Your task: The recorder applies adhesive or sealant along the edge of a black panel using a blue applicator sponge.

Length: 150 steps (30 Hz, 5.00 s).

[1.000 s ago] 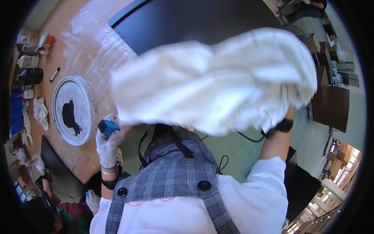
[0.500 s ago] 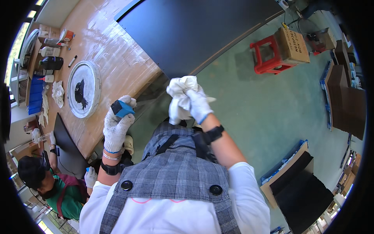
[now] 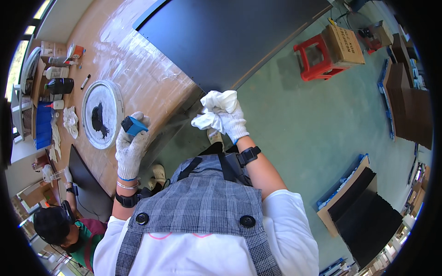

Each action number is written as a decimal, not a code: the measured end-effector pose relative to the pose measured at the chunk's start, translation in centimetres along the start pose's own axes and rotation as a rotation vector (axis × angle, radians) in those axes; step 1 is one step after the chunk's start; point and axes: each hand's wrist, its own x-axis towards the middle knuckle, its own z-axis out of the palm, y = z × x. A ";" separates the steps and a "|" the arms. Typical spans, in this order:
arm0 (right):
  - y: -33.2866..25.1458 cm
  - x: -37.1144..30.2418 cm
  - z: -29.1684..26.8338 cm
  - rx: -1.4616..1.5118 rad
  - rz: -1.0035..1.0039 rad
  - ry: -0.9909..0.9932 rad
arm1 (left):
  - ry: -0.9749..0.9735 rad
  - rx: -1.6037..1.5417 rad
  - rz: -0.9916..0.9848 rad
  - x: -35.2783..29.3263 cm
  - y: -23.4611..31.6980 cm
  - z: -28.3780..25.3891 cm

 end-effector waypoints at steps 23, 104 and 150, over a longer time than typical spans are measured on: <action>-1.1 1.8 2.7 -0.479 -0.345 0.581 | -0.044 -0.127 0.190 21.0 -6.4 14.9; -38.8 48.5 -59.1 0.887 0.143 -0.485 | 0.817 -0.408 0.223 17.2 3.0 45.1; -26.9 25.9 0.5 0.147 0.370 -1.294 | 0.617 -1.182 0.565 12.1 -2.5 33.5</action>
